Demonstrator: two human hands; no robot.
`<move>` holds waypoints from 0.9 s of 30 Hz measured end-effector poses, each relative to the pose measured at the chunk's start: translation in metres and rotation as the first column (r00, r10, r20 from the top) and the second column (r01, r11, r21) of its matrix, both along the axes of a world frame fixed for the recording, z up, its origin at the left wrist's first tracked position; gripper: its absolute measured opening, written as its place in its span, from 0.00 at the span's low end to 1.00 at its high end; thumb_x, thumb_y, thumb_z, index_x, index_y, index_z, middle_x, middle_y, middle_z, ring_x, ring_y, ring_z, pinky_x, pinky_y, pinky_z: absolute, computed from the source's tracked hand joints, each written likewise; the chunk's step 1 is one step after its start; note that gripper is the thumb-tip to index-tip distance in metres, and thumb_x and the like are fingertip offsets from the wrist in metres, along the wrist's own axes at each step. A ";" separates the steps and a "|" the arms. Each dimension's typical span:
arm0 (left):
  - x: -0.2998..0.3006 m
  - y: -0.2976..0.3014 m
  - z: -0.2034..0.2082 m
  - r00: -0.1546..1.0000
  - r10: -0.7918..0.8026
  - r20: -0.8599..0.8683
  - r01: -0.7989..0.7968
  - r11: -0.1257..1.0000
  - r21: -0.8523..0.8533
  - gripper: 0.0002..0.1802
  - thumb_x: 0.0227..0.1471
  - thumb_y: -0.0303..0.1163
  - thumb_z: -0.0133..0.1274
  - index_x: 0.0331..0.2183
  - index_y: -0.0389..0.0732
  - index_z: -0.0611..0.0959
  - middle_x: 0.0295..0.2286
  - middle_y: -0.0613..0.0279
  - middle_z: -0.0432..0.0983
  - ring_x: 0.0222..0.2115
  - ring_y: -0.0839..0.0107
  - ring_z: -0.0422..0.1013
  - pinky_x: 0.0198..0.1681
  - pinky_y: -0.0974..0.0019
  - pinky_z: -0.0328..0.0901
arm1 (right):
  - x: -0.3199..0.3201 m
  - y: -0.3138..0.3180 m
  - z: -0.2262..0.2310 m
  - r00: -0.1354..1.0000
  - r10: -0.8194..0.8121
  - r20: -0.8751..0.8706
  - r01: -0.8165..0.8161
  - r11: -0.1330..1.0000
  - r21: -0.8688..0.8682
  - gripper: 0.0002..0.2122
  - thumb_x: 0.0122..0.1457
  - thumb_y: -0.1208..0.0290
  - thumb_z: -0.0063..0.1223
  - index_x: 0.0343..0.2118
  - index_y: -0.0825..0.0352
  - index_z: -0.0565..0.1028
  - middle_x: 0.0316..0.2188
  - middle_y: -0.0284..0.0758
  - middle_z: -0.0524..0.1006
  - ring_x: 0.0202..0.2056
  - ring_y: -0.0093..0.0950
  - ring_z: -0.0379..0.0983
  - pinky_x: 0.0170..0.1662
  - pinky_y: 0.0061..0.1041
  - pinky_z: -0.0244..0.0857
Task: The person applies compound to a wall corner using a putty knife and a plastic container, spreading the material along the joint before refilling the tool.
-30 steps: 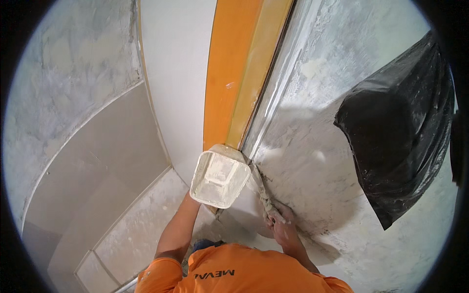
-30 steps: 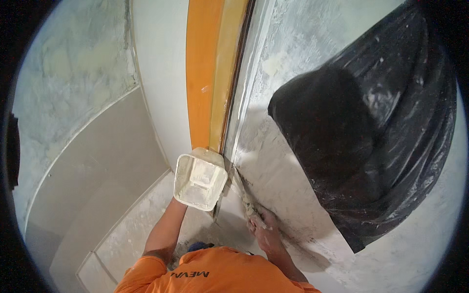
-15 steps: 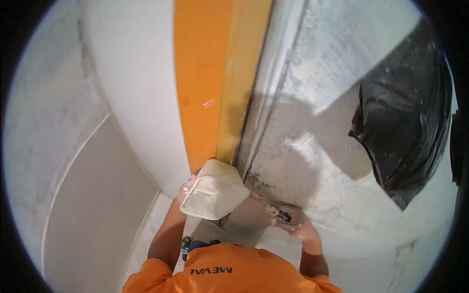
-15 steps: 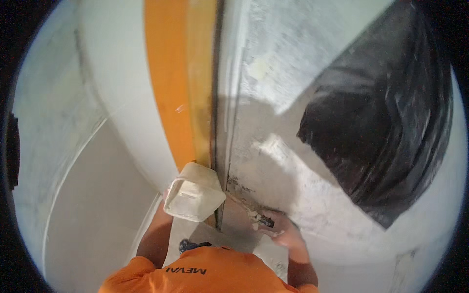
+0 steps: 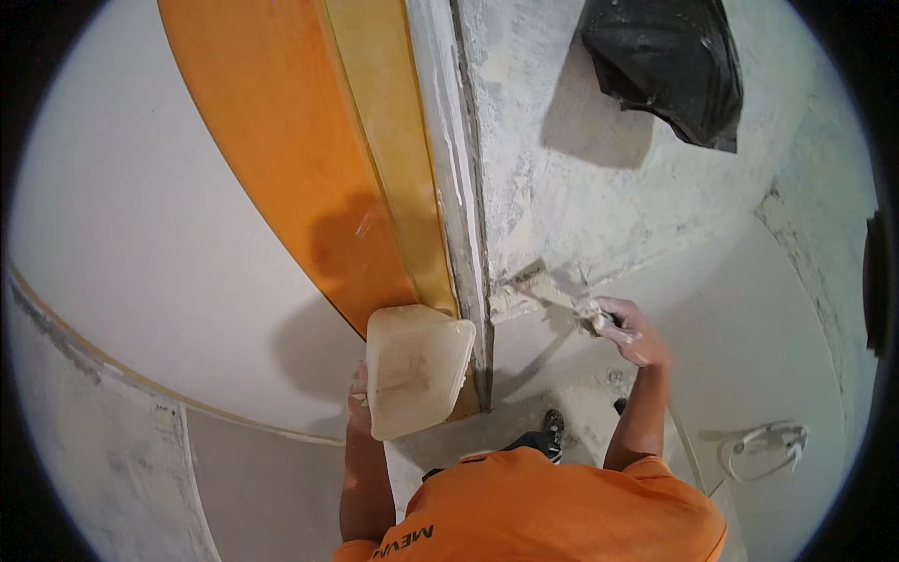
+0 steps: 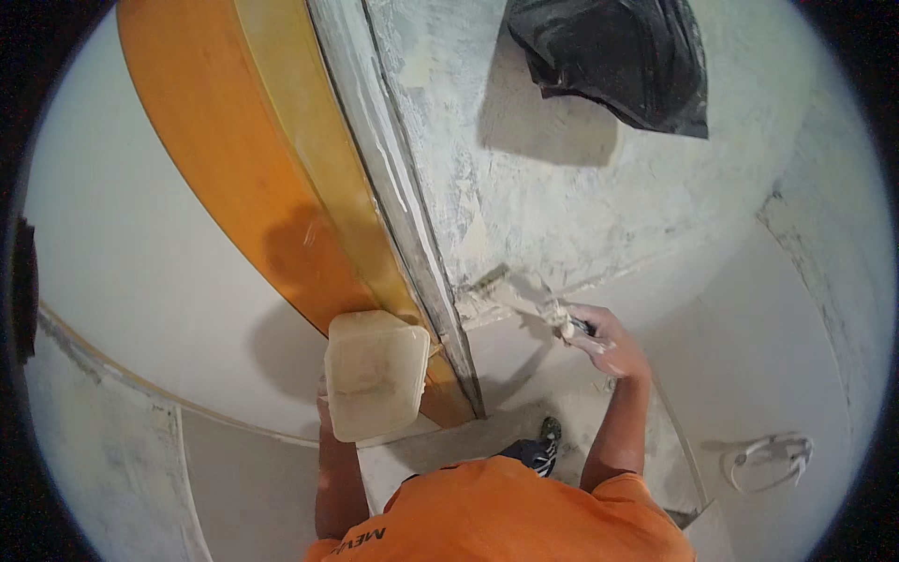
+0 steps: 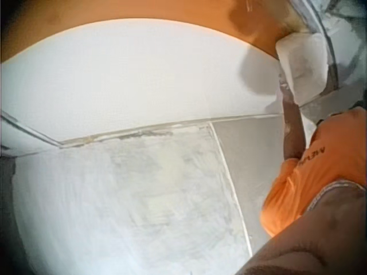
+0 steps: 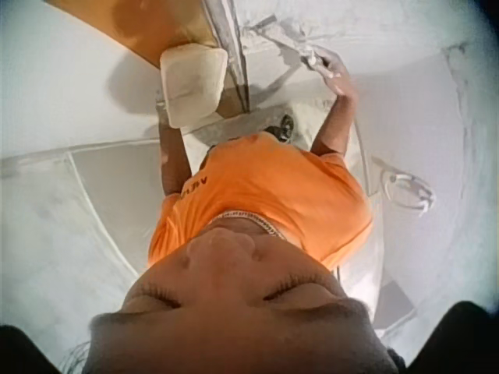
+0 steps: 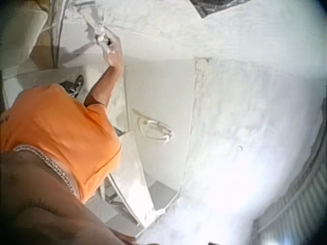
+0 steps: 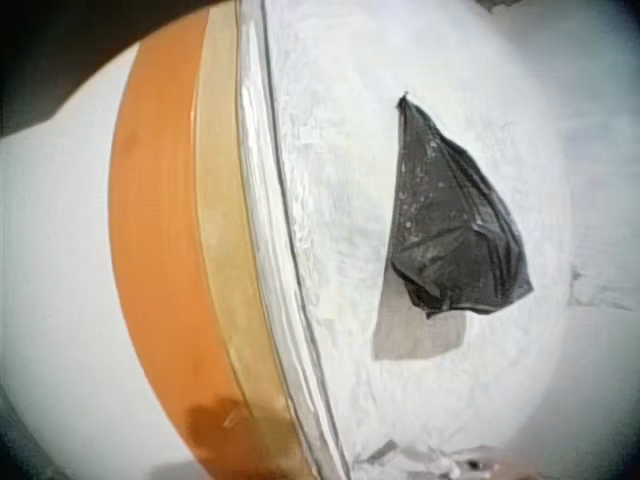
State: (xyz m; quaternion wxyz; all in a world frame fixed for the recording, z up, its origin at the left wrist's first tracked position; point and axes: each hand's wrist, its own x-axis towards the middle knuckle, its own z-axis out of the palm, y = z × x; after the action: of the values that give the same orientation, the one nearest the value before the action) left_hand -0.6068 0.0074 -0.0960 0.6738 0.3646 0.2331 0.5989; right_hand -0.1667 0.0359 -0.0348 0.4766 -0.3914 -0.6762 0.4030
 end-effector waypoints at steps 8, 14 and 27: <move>-0.001 0.001 -0.026 0.980 -0.069 0.185 0.082 0.995 -0.064 0.32 0.65 0.54 0.42 0.56 0.37 0.74 0.46 0.55 0.78 0.44 0.61 0.76 0.48 0.54 0.72 | -0.088 0.001 -0.058 0.908 -0.299 -0.295 0.214 0.934 -0.286 0.12 0.66 0.63 0.52 0.29 0.65 0.78 0.19 0.24 0.69 0.20 0.15 0.61 0.23 0.18 0.53; 0.003 0.000 -0.055 0.990 -0.112 0.086 0.124 0.981 -0.150 0.33 0.65 0.57 0.41 0.59 0.41 0.72 0.54 0.56 0.73 0.51 0.59 0.72 0.55 0.53 0.67 | -0.105 0.005 -0.121 0.871 -0.364 -0.330 0.211 0.884 -0.418 0.13 0.65 0.66 0.52 0.25 0.66 0.79 0.17 0.23 0.67 0.17 0.15 0.59 0.20 0.19 0.50; 0.023 0.003 -0.037 0.998 -0.049 0.024 0.053 0.981 -0.189 0.45 0.59 0.67 0.36 0.67 0.49 0.60 0.63 0.59 0.62 0.61 0.56 0.63 0.62 0.43 0.61 | -0.107 -0.013 -0.043 0.864 -0.376 -0.335 0.280 0.912 -0.300 0.21 0.67 0.55 0.49 0.21 0.65 0.72 0.15 0.25 0.63 0.16 0.17 0.57 0.19 0.22 0.49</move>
State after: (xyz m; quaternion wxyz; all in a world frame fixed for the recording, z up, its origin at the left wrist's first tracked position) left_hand -0.5835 0.0101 -0.1333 0.7229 0.2988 0.2729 0.5601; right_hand -0.2738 0.0224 -0.0773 0.6110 -0.4691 -0.4380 0.4634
